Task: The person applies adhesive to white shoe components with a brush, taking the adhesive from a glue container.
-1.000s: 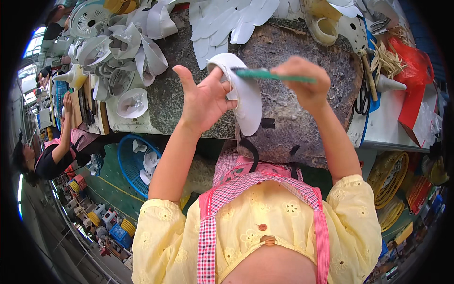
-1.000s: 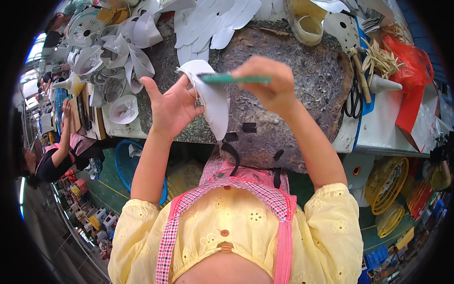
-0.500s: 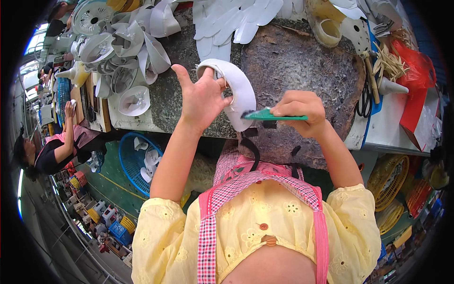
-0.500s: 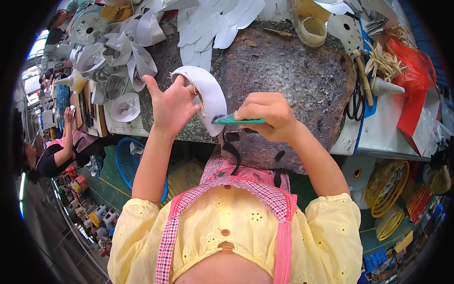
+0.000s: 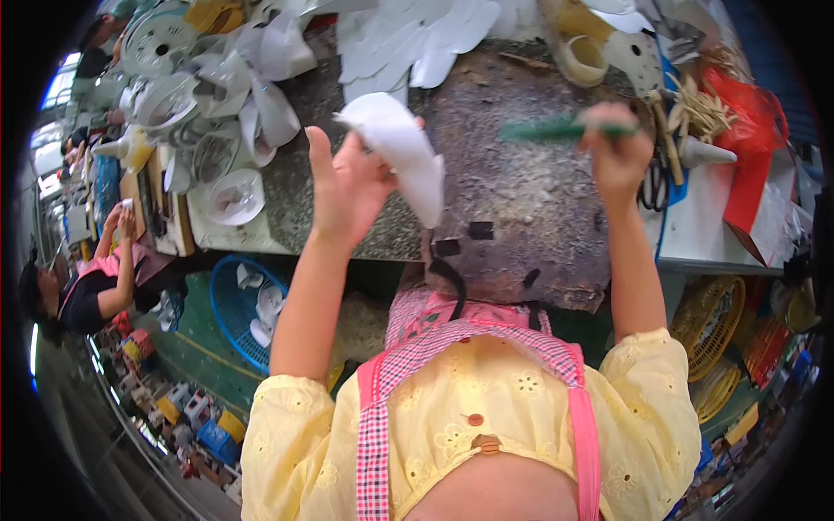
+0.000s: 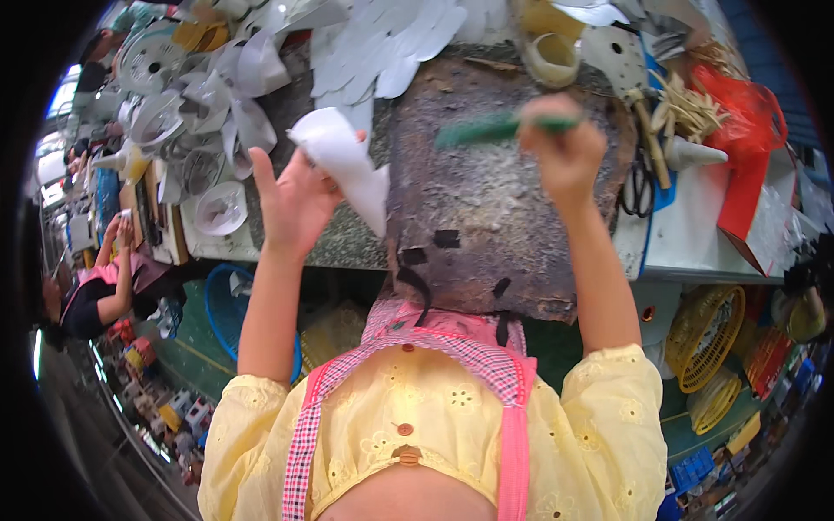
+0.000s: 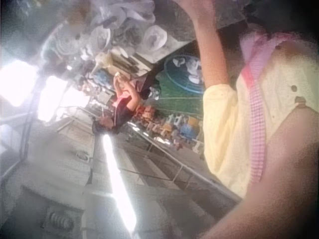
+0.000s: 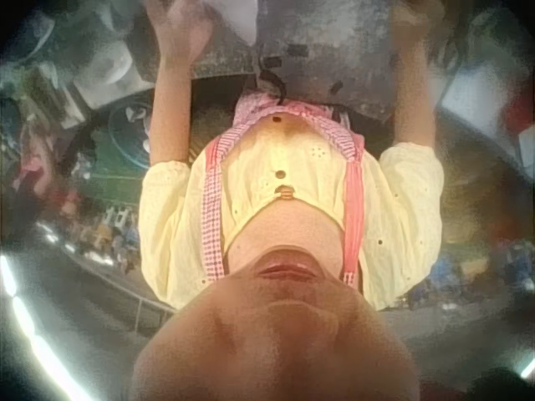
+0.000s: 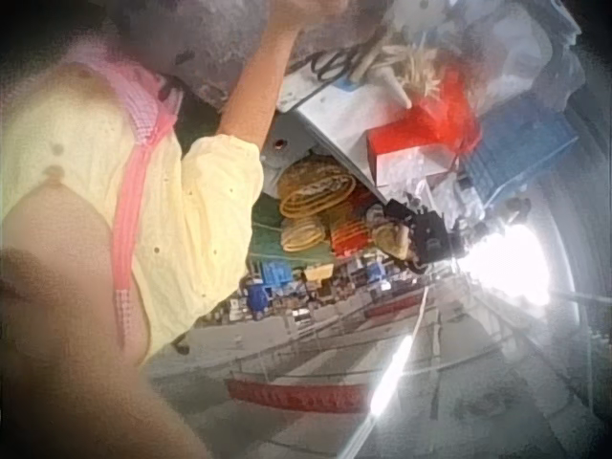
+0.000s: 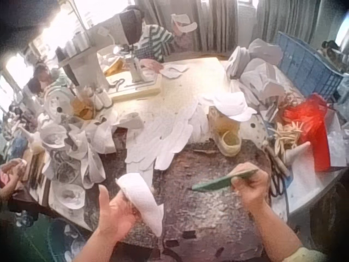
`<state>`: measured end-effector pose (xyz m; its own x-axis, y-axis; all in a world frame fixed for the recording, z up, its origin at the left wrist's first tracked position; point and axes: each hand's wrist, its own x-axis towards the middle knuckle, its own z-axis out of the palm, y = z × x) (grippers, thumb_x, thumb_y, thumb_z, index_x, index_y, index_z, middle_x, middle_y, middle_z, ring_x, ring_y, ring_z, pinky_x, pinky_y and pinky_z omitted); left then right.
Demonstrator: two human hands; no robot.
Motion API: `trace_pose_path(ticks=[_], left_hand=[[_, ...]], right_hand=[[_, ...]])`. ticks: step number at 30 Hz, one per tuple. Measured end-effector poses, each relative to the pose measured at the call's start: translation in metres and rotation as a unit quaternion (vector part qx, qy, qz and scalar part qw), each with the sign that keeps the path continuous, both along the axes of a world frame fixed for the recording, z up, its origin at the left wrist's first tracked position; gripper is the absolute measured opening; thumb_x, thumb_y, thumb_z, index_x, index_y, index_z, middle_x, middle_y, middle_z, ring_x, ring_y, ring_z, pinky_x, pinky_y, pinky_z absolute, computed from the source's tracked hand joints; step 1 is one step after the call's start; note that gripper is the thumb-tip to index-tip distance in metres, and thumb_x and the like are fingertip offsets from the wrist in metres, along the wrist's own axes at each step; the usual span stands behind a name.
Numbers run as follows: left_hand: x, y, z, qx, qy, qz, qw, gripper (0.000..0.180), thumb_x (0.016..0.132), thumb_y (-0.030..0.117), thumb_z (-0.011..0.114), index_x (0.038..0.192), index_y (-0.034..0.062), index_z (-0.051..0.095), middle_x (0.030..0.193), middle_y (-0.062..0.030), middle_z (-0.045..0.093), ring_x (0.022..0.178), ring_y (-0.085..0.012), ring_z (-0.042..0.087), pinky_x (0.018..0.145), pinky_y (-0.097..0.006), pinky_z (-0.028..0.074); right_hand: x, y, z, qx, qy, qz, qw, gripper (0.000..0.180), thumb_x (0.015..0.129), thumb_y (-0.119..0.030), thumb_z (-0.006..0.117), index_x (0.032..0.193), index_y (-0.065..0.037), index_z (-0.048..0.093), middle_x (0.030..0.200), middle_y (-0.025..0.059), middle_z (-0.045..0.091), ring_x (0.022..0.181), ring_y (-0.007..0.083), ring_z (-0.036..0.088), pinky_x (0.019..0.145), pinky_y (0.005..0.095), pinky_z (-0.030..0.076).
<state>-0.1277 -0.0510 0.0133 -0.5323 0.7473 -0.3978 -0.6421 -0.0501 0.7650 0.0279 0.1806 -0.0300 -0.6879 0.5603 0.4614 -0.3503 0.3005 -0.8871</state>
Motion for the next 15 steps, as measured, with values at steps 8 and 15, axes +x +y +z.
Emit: trace_pose_path(ticks=[8,15], left_hand=[[-0.012,0.023,-0.008,-0.019,0.038,0.103,0.994,0.058,0.083,0.049,0.039,0.113,-0.0002,0.041,0.085,-0.0132,0.056,0.091,-0.0241,0.05,0.081,-0.035,0.036],[-0.02,0.007,-0.062,0.051,-0.06,0.107,0.991,0.049,0.084,0.046,0.037,0.105,0.0022,0.048,0.077,-0.007,0.054,0.072,-0.0178,0.05,0.071,-0.03,0.039]], right_hand=[[-0.03,0.137,-0.051,0.274,-0.214,-0.237,0.907,0.018,0.075,-0.022,0.064,0.081,-0.006,0.059,0.067,0.0135,0.056,0.06,0.029,0.055,0.055,0.0308,0.042],[0.012,0.134,-0.062,0.164,-0.112,-0.197,0.96,0.009,0.079,-0.011,0.061,0.084,-0.004,0.06,0.072,-0.0016,0.055,0.063,0.0042,0.045,0.057,0.0184,0.038]])
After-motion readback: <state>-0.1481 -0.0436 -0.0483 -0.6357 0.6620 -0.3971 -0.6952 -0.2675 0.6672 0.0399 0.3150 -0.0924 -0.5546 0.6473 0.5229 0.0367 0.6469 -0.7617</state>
